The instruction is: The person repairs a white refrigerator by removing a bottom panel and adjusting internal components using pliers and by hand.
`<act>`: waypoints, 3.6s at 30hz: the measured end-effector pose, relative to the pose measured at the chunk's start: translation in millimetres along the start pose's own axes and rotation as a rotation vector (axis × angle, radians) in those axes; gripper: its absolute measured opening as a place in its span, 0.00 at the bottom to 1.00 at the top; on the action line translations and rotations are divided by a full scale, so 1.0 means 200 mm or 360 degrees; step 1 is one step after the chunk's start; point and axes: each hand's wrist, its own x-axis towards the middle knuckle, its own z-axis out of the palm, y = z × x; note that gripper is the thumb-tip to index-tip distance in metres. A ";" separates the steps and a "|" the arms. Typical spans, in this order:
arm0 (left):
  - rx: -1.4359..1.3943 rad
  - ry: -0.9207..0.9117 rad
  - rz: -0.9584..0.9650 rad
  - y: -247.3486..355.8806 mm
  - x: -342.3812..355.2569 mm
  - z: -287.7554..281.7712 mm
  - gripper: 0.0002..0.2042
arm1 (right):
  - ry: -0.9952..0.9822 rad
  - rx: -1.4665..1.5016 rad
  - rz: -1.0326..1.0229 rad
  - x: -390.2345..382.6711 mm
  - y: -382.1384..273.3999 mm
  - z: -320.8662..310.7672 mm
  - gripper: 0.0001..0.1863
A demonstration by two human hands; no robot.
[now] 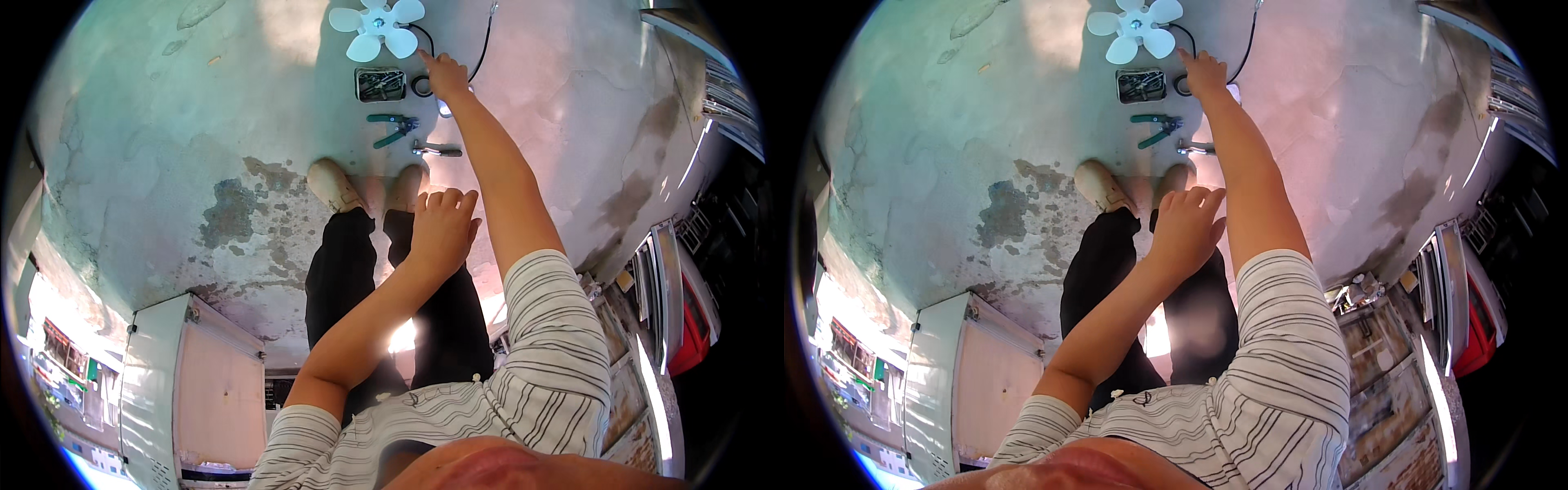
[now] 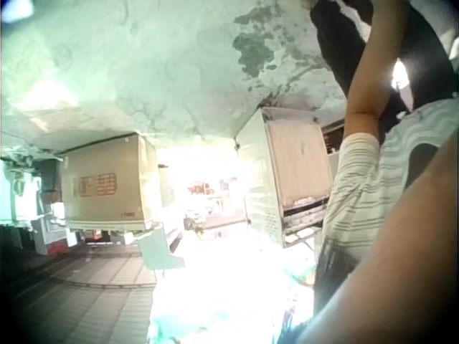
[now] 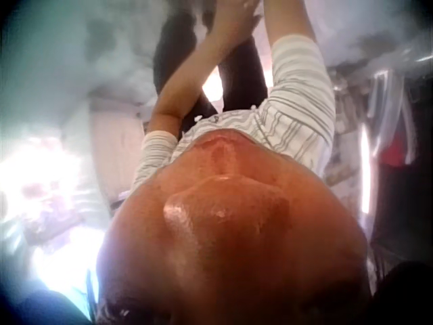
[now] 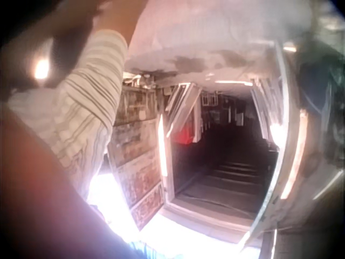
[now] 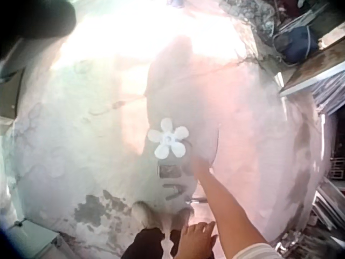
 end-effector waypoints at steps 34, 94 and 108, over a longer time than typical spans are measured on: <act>0.0170 0.0386 -0.0502 -0.34 0.17 -0.08 0.15 | 0.0287 0.1895 0.0588 -0.15 -0.15 0.11 0.12; -0.1316 0.3842 -0.1139 0.08 -5.40 -0.92 0.17 | 0.0336 0.0110 -0.3361 -4.55 -4.83 -1.83 0.22; -0.0520 0.2669 0.1255 0.50 -6.42 -1.60 0.05 | 0.0665 0.0757 -0.3107 -5.15 -5.02 -1.84 0.20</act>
